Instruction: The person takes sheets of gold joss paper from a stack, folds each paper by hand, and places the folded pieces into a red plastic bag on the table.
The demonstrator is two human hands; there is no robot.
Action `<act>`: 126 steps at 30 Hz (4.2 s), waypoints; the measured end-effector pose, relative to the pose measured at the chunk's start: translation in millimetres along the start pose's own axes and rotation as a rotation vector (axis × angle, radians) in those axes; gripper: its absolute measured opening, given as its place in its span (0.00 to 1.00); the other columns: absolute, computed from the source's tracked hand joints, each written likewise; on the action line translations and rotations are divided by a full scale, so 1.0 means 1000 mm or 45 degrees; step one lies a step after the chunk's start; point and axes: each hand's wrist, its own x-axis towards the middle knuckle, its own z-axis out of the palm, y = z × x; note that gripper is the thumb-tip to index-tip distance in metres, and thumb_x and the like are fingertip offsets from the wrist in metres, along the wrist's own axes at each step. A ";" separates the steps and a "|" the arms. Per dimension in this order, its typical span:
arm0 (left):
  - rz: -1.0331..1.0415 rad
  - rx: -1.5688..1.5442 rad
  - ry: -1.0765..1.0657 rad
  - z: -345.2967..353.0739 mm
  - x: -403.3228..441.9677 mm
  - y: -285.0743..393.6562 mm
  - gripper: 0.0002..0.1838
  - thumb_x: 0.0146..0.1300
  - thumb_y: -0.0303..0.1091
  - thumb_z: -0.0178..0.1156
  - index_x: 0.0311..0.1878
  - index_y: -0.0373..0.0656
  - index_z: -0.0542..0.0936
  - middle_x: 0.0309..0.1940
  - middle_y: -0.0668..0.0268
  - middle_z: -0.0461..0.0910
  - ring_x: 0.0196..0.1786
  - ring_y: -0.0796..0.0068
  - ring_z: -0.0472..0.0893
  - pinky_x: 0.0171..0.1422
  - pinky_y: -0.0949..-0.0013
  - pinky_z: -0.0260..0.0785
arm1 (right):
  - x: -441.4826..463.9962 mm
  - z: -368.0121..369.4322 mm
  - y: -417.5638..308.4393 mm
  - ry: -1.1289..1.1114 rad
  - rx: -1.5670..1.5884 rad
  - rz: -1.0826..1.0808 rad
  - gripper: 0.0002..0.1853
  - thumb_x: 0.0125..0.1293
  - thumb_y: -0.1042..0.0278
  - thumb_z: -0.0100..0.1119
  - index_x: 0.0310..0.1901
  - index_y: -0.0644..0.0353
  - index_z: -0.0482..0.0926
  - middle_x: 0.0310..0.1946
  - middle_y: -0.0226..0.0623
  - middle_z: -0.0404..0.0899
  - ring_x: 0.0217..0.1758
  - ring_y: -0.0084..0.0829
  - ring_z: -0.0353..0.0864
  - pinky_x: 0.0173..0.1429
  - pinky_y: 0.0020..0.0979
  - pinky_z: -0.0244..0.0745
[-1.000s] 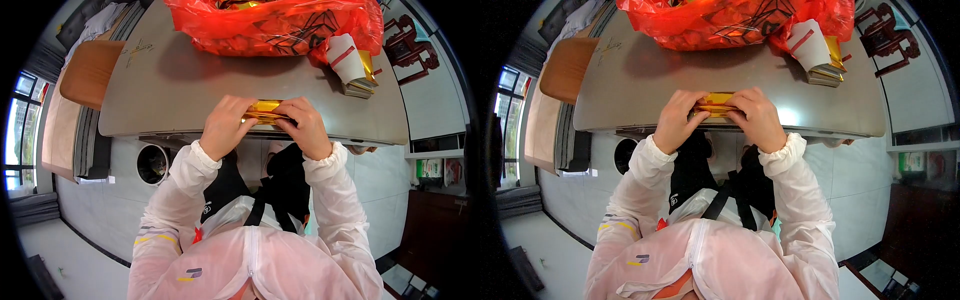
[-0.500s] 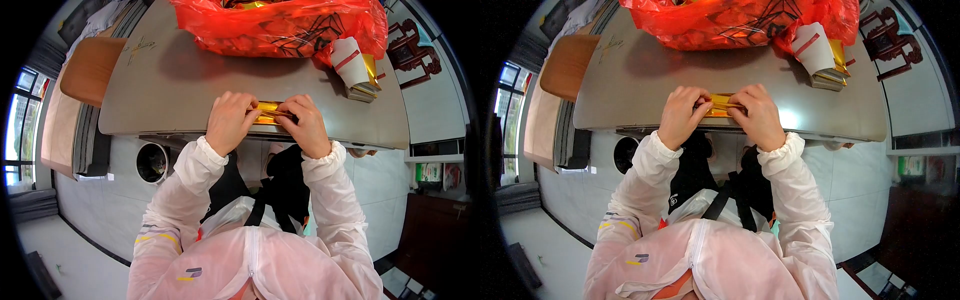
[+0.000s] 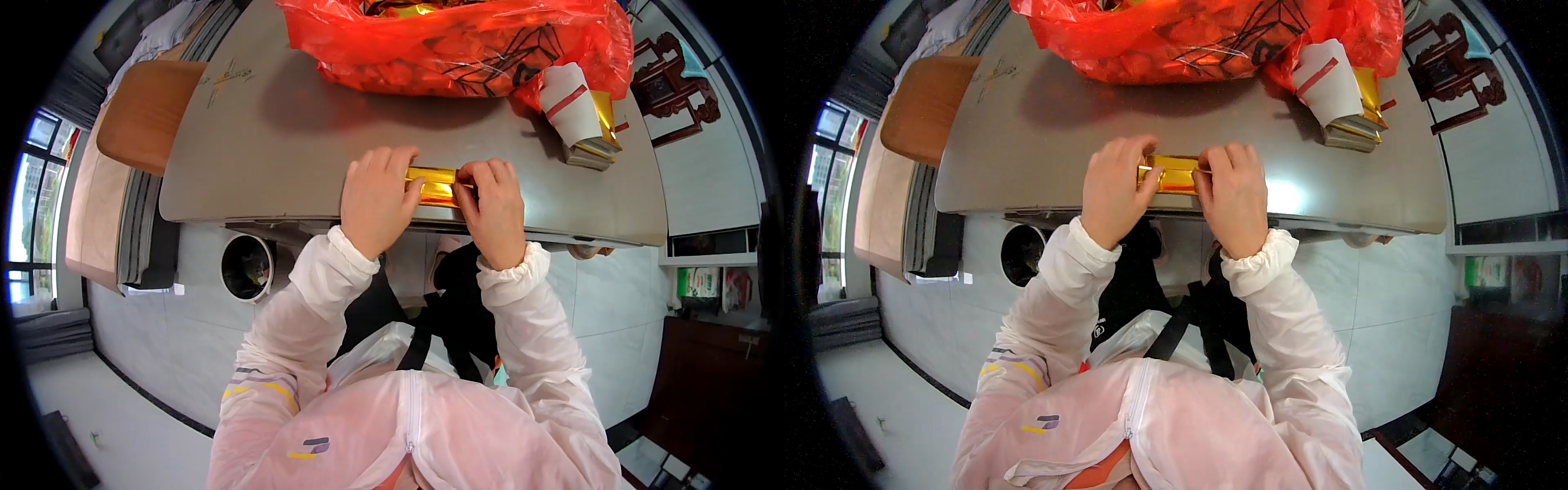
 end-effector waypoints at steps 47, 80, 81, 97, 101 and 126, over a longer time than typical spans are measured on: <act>0.207 0.561 -0.155 0.011 -0.040 0.029 0.44 0.47 0.49 0.73 0.68 0.41 0.71 0.70 0.61 0.69 0.75 0.56 0.62 0.77 0.40 0.48 | -0.032 -0.016 0.001 -0.282 -0.474 -0.263 0.41 0.49 0.62 0.73 0.66 0.65 0.71 0.71 0.42 0.66 0.77 0.42 0.60 0.76 0.51 0.59; 0.137 0.488 -0.120 -0.021 -0.063 0.003 0.38 0.50 0.40 0.74 0.67 0.46 0.72 0.72 0.67 0.67 0.77 0.55 0.59 0.77 0.38 0.47 | -0.039 -0.005 -0.002 -0.023 -0.289 -0.330 0.30 0.47 0.73 0.73 0.54 0.64 0.76 0.59 0.42 0.75 0.65 0.44 0.73 0.68 0.47 0.68; 0.139 0.423 -0.103 -0.024 -0.062 0.003 0.38 0.50 0.39 0.74 0.67 0.45 0.72 0.72 0.65 0.67 0.76 0.55 0.60 0.77 0.41 0.49 | -0.041 -0.002 -0.001 0.030 -0.228 -0.347 0.27 0.47 0.73 0.72 0.51 0.64 0.76 0.57 0.41 0.76 0.62 0.44 0.74 0.66 0.47 0.69; -0.464 -1.457 -0.272 -0.022 -0.018 0.039 0.32 0.64 0.26 0.63 0.70 0.39 0.65 0.48 0.60 0.81 0.51 0.71 0.80 0.58 0.68 0.72 | -0.072 -0.017 -0.052 -0.045 1.045 0.560 0.11 0.61 0.75 0.66 0.45 0.66 0.80 0.45 0.42 0.80 0.46 0.34 0.79 0.52 0.29 0.73; 0.082 -0.693 -0.770 -0.036 0.012 0.011 0.33 0.60 0.27 0.65 0.69 0.39 0.66 0.50 0.57 0.82 0.51 0.63 0.83 0.57 0.65 0.73 | -0.065 -0.041 -0.014 0.188 0.247 -0.261 0.13 0.57 0.75 0.64 0.45 0.63 0.82 0.48 0.41 0.81 0.53 0.43 0.80 0.57 0.41 0.75; 0.552 0.005 -0.139 -0.022 -0.026 0.011 0.18 0.53 0.24 0.60 0.49 0.37 0.83 0.46 0.58 0.82 0.52 0.58 0.81 0.59 0.60 0.76 | -0.003 -0.034 0.025 -0.179 0.132 -0.765 0.16 0.48 0.78 0.70 0.41 0.62 0.81 0.41 0.34 0.81 0.41 0.38 0.80 0.45 0.36 0.78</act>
